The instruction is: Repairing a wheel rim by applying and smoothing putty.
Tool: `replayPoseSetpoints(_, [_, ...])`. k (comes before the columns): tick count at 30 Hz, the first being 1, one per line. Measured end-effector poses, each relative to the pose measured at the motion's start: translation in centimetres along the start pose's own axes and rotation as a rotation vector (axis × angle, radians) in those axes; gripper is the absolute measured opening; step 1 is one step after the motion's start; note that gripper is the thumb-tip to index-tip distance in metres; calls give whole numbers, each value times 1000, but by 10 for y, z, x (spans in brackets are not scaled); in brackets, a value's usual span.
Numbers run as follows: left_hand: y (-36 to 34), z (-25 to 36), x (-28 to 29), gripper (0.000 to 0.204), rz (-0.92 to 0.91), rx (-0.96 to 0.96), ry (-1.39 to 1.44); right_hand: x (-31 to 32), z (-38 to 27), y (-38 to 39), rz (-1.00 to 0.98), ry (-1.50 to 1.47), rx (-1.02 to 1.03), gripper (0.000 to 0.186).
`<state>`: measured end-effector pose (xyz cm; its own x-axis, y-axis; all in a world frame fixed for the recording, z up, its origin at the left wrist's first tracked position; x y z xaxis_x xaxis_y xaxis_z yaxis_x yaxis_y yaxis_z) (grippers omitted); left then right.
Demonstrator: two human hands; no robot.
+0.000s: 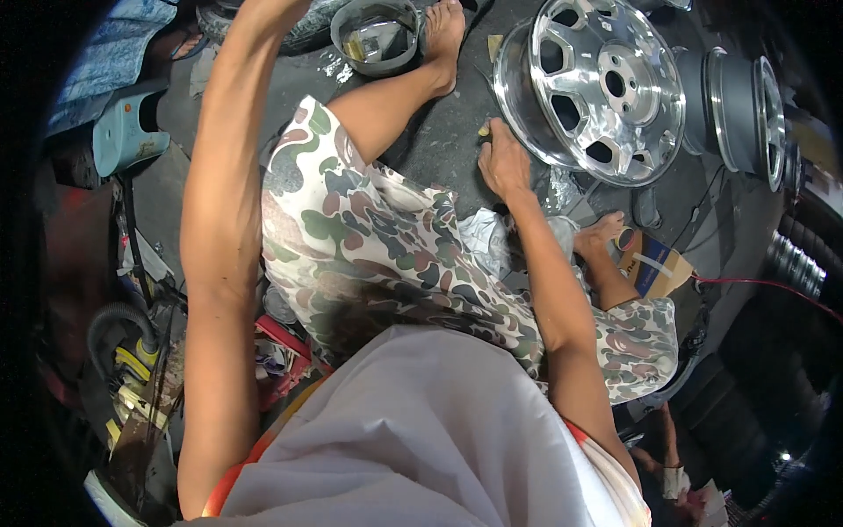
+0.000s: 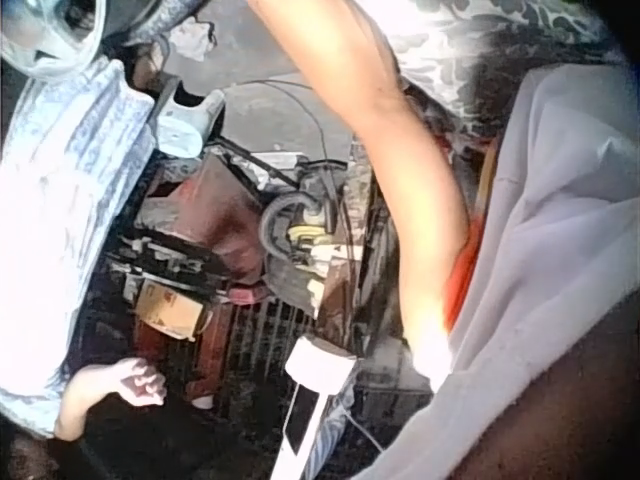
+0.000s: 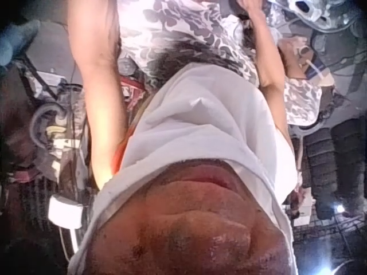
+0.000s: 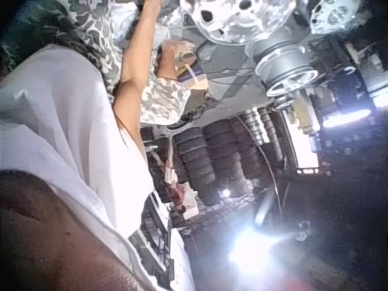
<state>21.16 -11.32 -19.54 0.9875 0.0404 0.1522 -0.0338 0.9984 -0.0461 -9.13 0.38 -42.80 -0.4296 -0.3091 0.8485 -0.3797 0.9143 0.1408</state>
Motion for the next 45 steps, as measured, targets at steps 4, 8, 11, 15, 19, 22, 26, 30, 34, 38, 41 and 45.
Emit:
replayPoseSetpoints(4, [-11,-29,5,12,-44,67,41,46,-36,5,-46,-111,35,29])
replayPoseSetpoints(8, [-13,-33,5,11,-30,93,10,57,-34,25,-252,-56,64,28])
replayPoseSetpoints(11, [-5,-18,5,11,93,112,-78,42,-9,55,-382,50,62,30])
replayPoseSetpoints(15, [-13,-27,15,11,116,13,-20,37,-3,91,-406,65,66,32])
replayPoseSetpoints(19, [-15,-24,6,13,43,4,35,38,5,113,-293,35,72,34])
replayPoseSetpoints(22, [-20,-22,0,12,-62,-12,28,28,13,117,-239,-73,58,33])
replayPoseSetpoints(26, [-29,-22,5,12,-170,18,50,1,13,114,-167,-131,5,39])
replayPoseSetpoints(30, [-53,-29,15,23,-161,31,-107,-2,26,121,-70,-193,-83,40])
replayPoseSetpoints(34, [-53,-23,-21,17,-170,61,-259,-9,53,130,-59,-243,-160,41])
replayPoseSetpoints(38, [-41,-19,-23,20,-166,115,-397,-8,63,130,-40,-307,-230,42])
replayPoseSetpoints(41, [-49,-23,-13,21,-181,151,-552,-26,79,128,93,-372,-255,43])
replayPoseSetpoints(45, [-44,-14,-21,24,-196,187,-483,-28,85,116,231,-601,-332,44])
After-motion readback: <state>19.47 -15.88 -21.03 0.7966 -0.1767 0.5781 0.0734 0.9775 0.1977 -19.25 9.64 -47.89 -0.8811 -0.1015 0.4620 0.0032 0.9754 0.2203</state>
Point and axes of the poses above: each hand's wrist, its own y-axis away from the middle knuckle, its own x-axis out of the back of the hand, z = x × y, the point moved 1 cm from there along -y, towards the middle knuckle, and after that the axes turned 6 degrees about x, right-handed, at the moved point
